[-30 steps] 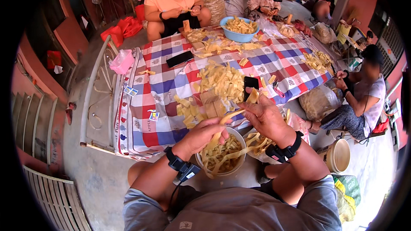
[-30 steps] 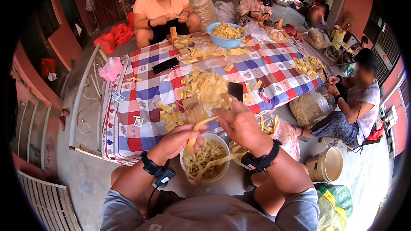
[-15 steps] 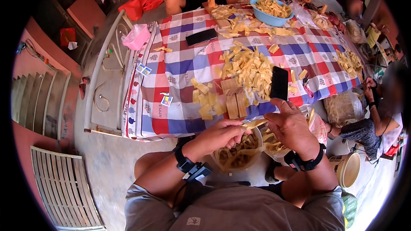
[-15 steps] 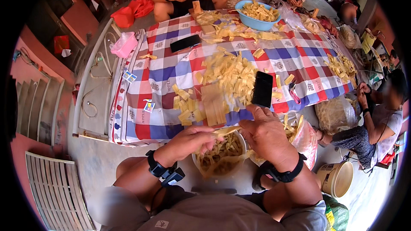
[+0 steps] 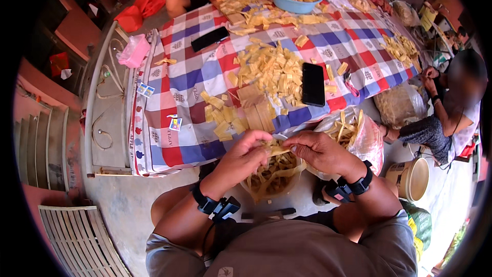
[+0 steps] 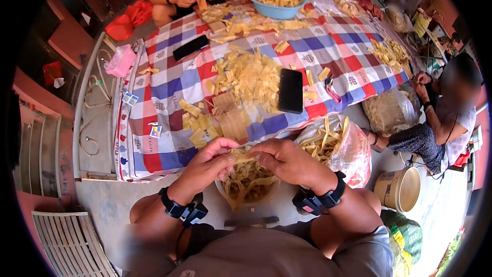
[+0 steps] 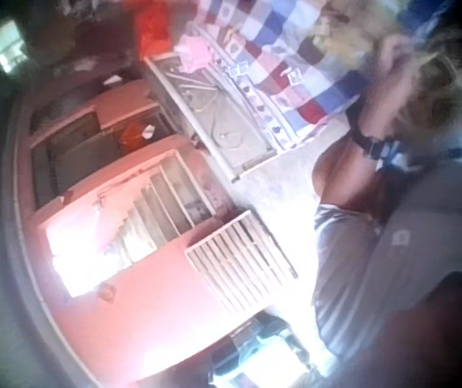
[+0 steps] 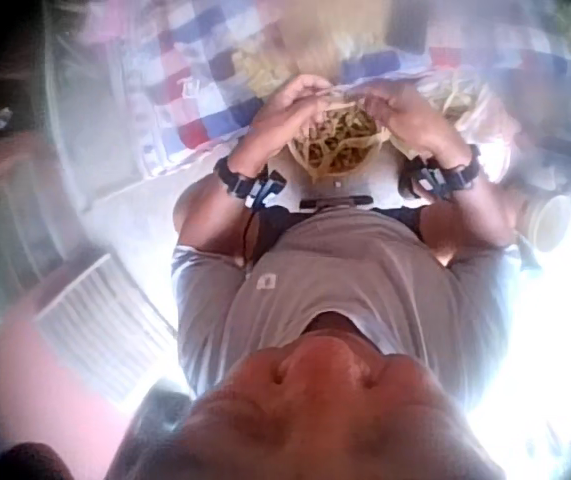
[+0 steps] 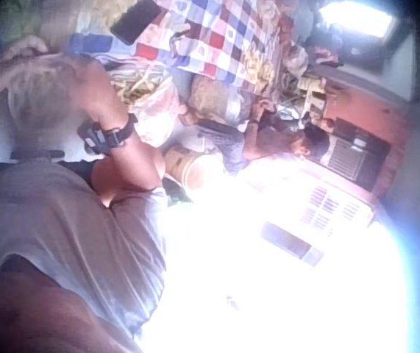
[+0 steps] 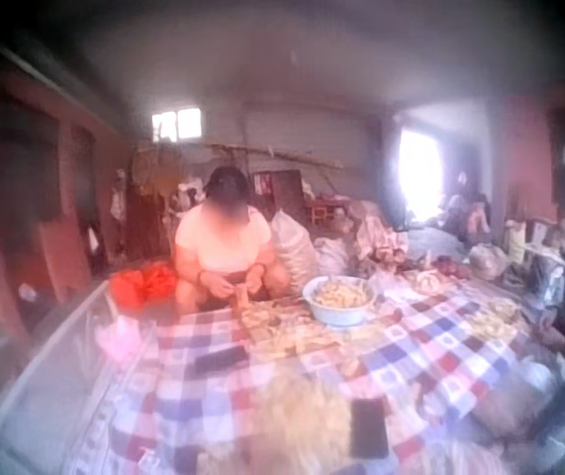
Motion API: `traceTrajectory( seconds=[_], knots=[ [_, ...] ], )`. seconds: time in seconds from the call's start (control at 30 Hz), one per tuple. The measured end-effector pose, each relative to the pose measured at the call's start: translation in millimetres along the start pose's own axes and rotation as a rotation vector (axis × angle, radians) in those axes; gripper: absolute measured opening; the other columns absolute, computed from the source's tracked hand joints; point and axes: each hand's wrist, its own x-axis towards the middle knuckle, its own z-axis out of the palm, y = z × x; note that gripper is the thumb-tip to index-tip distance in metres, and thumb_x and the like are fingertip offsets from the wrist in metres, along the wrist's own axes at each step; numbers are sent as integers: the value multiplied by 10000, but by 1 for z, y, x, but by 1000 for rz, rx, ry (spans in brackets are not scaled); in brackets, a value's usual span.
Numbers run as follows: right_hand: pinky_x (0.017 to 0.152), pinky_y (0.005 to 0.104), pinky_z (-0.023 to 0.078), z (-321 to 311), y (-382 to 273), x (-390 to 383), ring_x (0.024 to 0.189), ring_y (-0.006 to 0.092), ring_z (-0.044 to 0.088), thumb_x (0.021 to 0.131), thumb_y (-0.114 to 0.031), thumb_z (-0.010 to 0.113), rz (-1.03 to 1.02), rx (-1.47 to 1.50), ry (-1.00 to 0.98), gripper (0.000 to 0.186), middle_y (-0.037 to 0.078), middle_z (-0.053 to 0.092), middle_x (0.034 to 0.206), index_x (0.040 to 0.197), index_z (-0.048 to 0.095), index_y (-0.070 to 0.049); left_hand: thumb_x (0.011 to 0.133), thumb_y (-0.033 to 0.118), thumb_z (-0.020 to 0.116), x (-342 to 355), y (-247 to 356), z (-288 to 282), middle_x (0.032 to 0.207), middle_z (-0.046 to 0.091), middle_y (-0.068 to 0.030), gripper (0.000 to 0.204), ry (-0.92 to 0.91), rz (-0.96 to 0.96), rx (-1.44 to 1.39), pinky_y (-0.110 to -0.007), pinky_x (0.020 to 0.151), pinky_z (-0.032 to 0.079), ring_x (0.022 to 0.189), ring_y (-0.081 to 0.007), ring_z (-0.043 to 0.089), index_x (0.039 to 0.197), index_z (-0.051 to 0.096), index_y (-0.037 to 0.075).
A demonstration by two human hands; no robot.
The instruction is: The person processes bamboo strips by hand, picking individual strips from a container and separating or cleaning them before placing them into a larger pile on the table.
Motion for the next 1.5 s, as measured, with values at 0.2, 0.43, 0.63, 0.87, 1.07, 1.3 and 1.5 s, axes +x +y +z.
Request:
traceTrajectory(
  seconds=[0.2, 0.43, 0.63, 0.87, 1.07, 1.3, 1.5],
  knots=[
    [718, 362, 514, 6, -10, -2, 791, 288, 673, 946, -161, 609, 111, -73, -20, 218, 151, 688, 887, 1120, 650, -37, 977, 41, 546, -6, 7, -3, 850, 573, -19, 80, 43, 91, 40, -214, 640, 428, 719, -59, 515, 1054, 535, 61],
    [668, 216, 435, 20, -23, -6, 757, 43, 518, 989, -116, 612, 147, 51, 56, 139, -22, 595, 846, 1088, 574, -25, 930, 54, 596, -29, 7, -16, 854, 598, 14, 61, -15, 231, -99, -195, 638, 394, 719, -31, 498, 987, 573, 55],
    [573, 202, 392, 32, -36, -21, 631, 36, 480, 1028, -131, 520, 261, 263, 24, 134, -27, 564, 763, 1108, 564, -32, 911, -42, 554, -41, -7, -9, 918, 623, -23, 134, 111, 435, 197, -221, 707, 425, 770, -102, 569, 920, 664, 34],
    [450, 199, 305, 39, -42, -25, 519, 52, 437, 999, -95, 516, 420, 766, -3, 174, 4, 552, 695, 1147, 556, -13, 908, -34, 546, -31, -3, 0, 955, 634, -104, 171, 249, 694, 512, -278, 760, 479, 851, -188, 634, 931, 701, 35],
    [438, 224, 300, 37, -42, -29, 467, 70, 402, 987, -88, 545, 376, 1121, 66, 168, 5, 493, 625, 1139, 577, -23, 897, -40, 529, -28, 4, 7, 910, 631, -115, 191, 219, 649, 504, -269, 749, 480, 830, -194, 635, 966, 697, 20],
    [442, 225, 325, 17, -52, -3, 449, 85, 406, 983, -101, 568, 290, 1061, 141, 163, 3, 480, 585, 1134, 600, -50, 984, 93, 517, -12, 15, 3, 1022, 669, -48, 230, 65, 403, 254, -253, 840, 466, 933, -93, 594, 1102, 666, -37],
    [519, 202, 414, 29, -18, -16, 582, 31, 520, 1008, -93, 532, 131, 325, 203, 250, -11, 631, 765, 1240, 594, -21, 1018, 284, 566, 4, 0, 13, 892, 622, 4, 319, 107, 173, 111, -236, 730, 432, 802, -59, 520, 1080, 682, -7]
  ],
)
